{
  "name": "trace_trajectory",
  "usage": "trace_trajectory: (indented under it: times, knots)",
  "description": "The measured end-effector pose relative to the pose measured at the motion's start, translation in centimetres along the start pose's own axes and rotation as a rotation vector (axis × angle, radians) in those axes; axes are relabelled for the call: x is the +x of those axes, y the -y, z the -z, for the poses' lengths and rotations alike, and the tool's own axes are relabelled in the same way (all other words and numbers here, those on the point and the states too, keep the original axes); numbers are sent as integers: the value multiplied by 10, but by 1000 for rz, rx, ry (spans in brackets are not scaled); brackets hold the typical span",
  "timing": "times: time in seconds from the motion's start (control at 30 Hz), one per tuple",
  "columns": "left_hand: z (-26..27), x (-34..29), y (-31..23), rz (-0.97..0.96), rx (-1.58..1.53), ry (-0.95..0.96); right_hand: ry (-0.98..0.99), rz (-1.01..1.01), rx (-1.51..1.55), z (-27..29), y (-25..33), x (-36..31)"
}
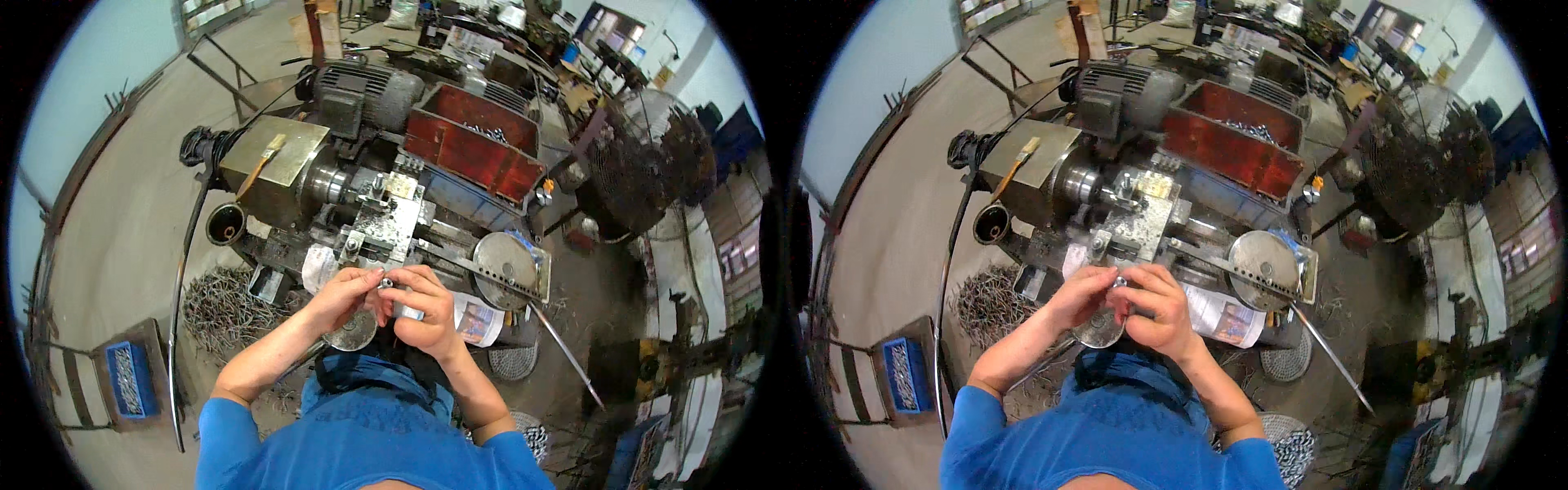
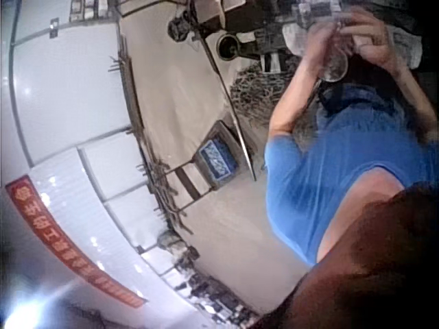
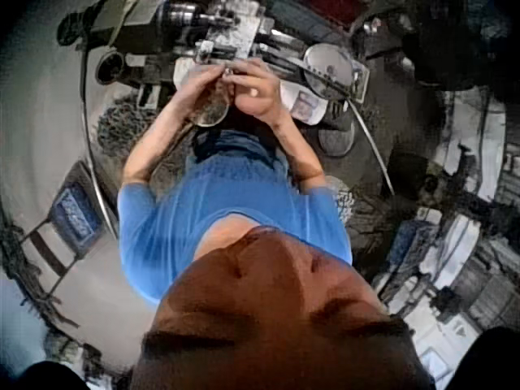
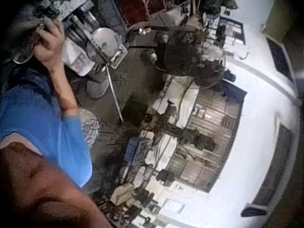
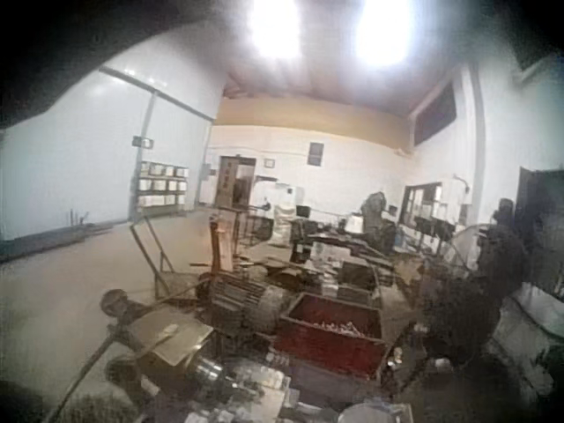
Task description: The person operates a manual lathe, using hand levers to move the cutting head and mounting small cylindrical metal components into the chuck.
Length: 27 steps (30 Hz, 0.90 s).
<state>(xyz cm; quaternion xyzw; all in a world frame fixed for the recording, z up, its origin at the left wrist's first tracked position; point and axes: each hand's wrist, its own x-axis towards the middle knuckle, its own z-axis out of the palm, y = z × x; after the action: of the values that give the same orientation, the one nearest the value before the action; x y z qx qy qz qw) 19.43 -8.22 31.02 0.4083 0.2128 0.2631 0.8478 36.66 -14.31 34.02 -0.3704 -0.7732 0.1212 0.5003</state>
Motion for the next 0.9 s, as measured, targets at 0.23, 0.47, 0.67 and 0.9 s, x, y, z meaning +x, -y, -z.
trace_trajectory:
  times: [0.23, 0.47, 0.67, 0.9]
  knots:
    - [11, -3, -2, -194, 594, -143, 147, 75, -209, -11, -3, 6]
    - [24, -14, -35, -300, 952, -281, 347, 130, -237, -25, -12, 38]
    - [77, -76, -90, -342, 1089, -521, 555, 56, -452, -42, -68, 98]
    - [191, -218, -96, -207, 1703, -1225, 694, -10, -894, -89, -142, 136]
